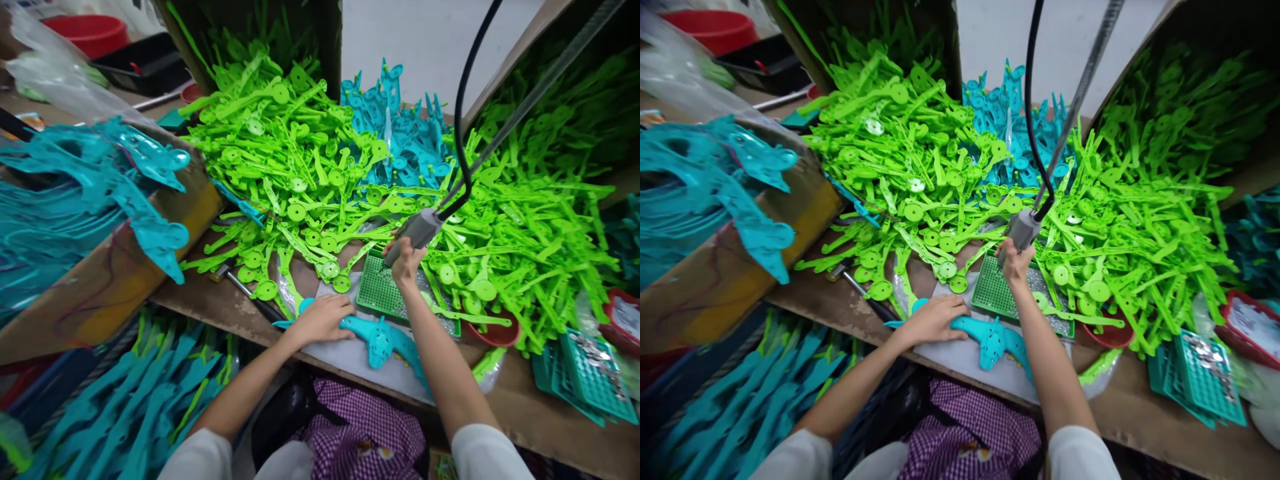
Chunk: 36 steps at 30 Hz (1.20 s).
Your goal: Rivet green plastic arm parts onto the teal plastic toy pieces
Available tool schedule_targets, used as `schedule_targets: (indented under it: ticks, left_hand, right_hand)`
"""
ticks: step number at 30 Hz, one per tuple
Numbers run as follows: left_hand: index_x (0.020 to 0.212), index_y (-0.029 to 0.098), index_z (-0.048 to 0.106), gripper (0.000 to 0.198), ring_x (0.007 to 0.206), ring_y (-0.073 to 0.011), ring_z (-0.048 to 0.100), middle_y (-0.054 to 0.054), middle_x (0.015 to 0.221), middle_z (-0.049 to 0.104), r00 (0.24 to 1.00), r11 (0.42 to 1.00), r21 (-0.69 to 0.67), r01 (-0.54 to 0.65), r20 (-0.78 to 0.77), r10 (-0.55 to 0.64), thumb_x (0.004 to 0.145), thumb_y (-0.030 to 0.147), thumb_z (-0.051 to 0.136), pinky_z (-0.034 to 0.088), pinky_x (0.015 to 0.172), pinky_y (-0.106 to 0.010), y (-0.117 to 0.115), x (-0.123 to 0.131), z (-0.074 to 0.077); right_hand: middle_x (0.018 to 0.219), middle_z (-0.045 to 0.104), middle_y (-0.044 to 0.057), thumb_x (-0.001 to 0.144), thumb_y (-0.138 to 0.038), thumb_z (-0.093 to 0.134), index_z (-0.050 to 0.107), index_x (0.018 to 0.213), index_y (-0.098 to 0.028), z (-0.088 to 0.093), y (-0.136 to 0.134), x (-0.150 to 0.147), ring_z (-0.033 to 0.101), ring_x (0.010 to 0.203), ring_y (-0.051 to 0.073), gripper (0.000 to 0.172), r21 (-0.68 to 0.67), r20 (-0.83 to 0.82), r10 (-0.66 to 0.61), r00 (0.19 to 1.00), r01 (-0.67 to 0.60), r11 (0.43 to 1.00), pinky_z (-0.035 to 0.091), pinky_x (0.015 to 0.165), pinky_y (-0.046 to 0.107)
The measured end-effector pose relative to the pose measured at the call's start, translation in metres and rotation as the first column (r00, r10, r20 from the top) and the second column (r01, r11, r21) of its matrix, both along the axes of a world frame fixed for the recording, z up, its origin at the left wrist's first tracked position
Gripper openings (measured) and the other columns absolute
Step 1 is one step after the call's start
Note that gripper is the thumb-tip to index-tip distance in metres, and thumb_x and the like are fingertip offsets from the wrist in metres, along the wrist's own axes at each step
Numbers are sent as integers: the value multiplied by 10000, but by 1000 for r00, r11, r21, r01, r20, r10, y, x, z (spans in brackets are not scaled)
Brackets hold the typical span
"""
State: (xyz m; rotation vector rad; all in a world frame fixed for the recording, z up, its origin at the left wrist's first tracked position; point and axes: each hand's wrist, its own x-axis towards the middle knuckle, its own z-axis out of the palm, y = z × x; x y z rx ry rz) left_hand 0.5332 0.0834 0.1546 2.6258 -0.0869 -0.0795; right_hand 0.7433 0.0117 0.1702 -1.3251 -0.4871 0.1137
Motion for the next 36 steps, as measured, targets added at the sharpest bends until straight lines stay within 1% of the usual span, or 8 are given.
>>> schedule_targets:
  ticks: [7,14,18,22,27,31,33,36]
  left_hand:
    - [984,190,601,388,922,-230,572,-56,978,598,1000,1000,17,20,-17,-19,771,505,679,432,799,-328,1,2,0]
    - [978,197,596,372,932,-230,572,-52,985,597,999,1000,14,14,-29,-14,773,495,683,428,807,-327,0,2,2]
    - [981,204,595,367,933,-227,573,-49,983,597,999,1000,4,13,-33,-13,776,497,679,428,806,-325,1,2,1]
    - [995,212,598,372,951,-231,577,-48,989,603,1000,1000,10,14,-27,-14,774,500,680,428,804,-325,1,1,-1]
    - [1032,216,596,382,960,-230,581,-43,1003,606,1000,1000,9,18,-22,-17,780,491,677,427,789,-317,1,2,1]
    - [1002,215,596,362,940,-221,581,-32,985,604,999,1000,7,17,-37,-16,772,479,690,424,765,-306,1,3,3]
    - [994,216,595,358,937,-221,579,-32,992,604,999,1000,6,13,-48,-12,769,476,695,422,764,-305,1,3,3]
    - [1013,221,596,362,952,-221,572,-34,1004,604,999,1000,-13,8,-44,-8,772,473,691,418,778,-305,1,3,3]
  right_hand:
    - [464,513,-44,774,-521,547,561,737,-174,-3,-1,1,477,361,104,350,2,15,-7,1000,7,1000,382,380,234]
    - [468,512,-37,756,-582,538,541,647,-186,-2,-1,1,476,360,99,410,-23,24,-9,1000,10,1000,381,371,230]
    - [511,525,-27,772,-591,529,539,608,-189,9,-2,1,508,385,99,434,53,57,-31,998,28,998,386,380,228]
    - [520,511,-39,758,-654,503,573,708,-193,31,-11,-1,512,378,101,469,90,56,-48,997,43,995,368,363,227]
    - [475,493,-53,653,-773,505,584,788,-196,50,-62,-26,490,353,107,598,99,-56,-22,998,27,995,342,347,232]
    - [489,527,-42,618,-803,524,612,804,-206,44,-120,-58,520,384,126,632,109,-104,92,990,-81,991,369,371,246]
    - [501,541,-37,621,-790,543,627,813,-209,38,-140,-70,529,399,135,618,115,-102,86,991,-74,991,378,380,255]
    - [496,525,-39,638,-793,519,627,809,-215,31,-155,-76,519,397,142,613,112,-90,22,996,-12,994,385,396,271]
